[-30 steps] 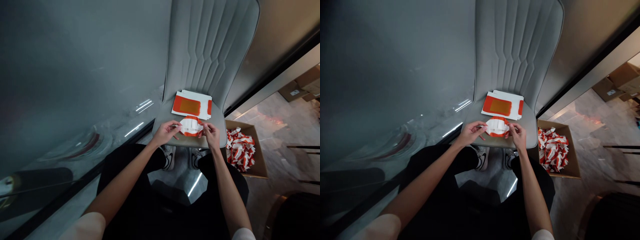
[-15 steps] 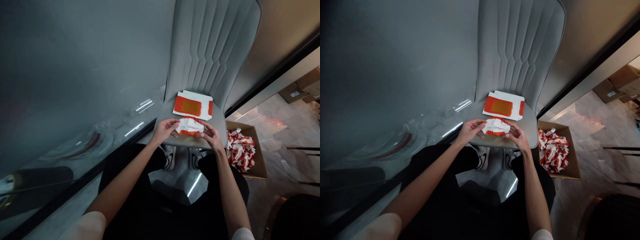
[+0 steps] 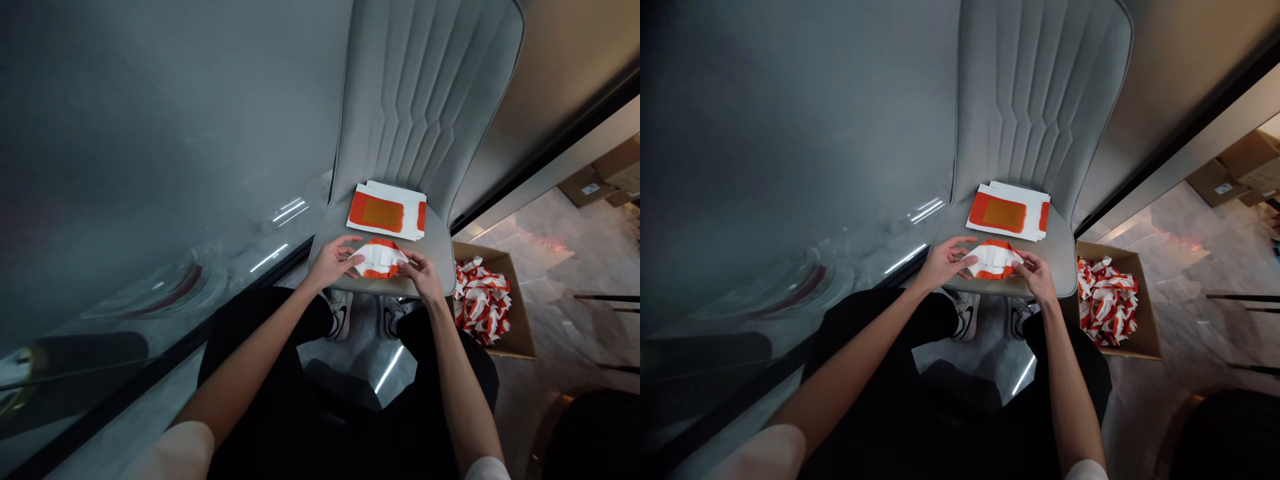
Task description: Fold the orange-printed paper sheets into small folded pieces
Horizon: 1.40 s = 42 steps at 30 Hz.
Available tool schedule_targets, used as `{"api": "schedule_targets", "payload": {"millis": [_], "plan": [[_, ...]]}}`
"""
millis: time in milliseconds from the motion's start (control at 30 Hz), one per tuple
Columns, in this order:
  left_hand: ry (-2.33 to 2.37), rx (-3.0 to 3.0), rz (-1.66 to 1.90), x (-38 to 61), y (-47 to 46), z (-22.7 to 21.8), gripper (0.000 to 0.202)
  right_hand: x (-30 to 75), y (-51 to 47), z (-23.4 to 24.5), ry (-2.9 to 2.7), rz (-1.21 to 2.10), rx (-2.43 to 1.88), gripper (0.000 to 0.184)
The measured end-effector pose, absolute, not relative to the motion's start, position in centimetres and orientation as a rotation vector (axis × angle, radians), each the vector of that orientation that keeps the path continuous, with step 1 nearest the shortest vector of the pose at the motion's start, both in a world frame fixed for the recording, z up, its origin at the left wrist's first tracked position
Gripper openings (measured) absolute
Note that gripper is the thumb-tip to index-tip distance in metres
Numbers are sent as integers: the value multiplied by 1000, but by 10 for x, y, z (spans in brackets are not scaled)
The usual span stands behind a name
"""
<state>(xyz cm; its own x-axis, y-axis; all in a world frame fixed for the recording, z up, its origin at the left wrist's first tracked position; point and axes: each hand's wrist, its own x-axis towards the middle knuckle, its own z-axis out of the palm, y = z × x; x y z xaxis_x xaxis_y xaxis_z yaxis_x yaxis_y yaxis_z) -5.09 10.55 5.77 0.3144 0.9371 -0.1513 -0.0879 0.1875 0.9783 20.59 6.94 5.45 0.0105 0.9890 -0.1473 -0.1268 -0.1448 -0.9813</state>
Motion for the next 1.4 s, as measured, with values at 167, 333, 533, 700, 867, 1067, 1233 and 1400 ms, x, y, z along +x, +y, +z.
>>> {"api": "schedule_targets", "payload": {"millis": [167, 333, 533, 700, 867, 1067, 1233, 1400], "plan": [[951, 1174, 839, -50, 102, 53, 55, 207, 61, 51, -1004, 1407, -1219, 46], [931, 1182, 810, -50, 101, 52, 46, 203, 56, 47, -1025, 1365, -1180, 53], [894, 1198, 829, -52, 100, 58, 54, 203, 50, 45, -1073, 1268, -1245, 35], [848, 1276, 796, -51, 96, 55, 43, 202, 46, 49, -1049, 1229, -1287, 40], [808, 1180, 720, -49, 92, 53, 87, 208, 39, 46, -989, 1301, -1277, 59], [844, 1169, 671, -42, 84, 46, 52, 212, 29, 34, -900, 1353, -1342, 45], [819, 1230, 489, -38, 77, 46, 54, 206, 21, 37, -932, 1411, -1311, 44], [844, 1312, 386, -36, 73, 48, 50, 199, 15, 43, -947, 1614, -1252, 46]]}}
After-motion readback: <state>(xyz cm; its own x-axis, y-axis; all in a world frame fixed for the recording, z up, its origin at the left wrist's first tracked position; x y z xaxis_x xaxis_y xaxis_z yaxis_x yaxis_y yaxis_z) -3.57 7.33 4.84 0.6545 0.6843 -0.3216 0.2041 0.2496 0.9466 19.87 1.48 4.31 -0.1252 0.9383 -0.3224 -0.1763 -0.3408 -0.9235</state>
